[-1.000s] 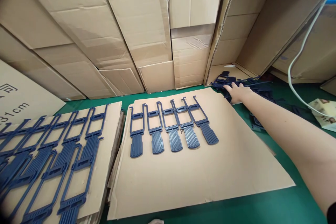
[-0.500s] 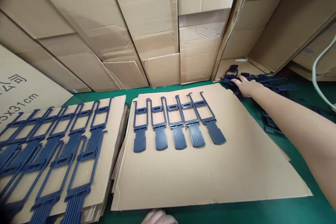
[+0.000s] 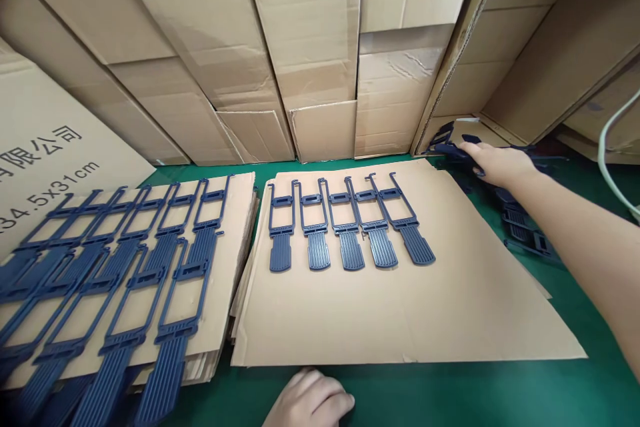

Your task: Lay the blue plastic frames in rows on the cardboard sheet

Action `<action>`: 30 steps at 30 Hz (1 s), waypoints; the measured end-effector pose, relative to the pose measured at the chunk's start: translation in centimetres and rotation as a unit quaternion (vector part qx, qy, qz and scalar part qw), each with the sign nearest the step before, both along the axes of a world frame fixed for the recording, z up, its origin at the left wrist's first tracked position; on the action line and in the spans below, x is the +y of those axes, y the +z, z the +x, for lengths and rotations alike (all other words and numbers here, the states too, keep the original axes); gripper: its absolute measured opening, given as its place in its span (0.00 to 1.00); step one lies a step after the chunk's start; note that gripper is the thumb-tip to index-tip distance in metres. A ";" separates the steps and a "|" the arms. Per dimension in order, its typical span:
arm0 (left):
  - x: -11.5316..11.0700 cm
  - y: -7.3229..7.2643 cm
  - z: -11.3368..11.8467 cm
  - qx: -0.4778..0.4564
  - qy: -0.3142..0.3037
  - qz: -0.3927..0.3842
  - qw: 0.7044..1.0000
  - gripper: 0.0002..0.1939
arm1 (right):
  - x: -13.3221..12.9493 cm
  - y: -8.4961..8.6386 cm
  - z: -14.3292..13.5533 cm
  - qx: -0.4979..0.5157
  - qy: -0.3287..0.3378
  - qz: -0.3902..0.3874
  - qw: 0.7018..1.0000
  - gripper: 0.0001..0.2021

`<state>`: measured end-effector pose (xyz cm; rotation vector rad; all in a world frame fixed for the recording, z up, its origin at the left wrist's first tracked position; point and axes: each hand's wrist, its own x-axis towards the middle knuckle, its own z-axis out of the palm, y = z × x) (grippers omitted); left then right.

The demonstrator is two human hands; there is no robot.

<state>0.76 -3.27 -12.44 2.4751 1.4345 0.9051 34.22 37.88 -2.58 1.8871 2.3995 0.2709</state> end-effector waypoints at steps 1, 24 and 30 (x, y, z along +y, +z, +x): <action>0.1 0.0 0.0 0.000 -0.002 0.012 1.000 0.13 | 0.0 0.9 0.0 0.003 0.002 0.008 1.000 0.30; 3.6 7.6 1.2 -0.736 -0.200 -0.399 0.509 0.40 | -29.4 4.2 -12.8 0.084 0.497 0.280 0.817 0.14; 4.8 8.4 -0.7 -0.735 -0.312 -0.450 0.400 0.46 | -33.0 2.3 -14.5 0.140 0.514 0.222 0.816 0.16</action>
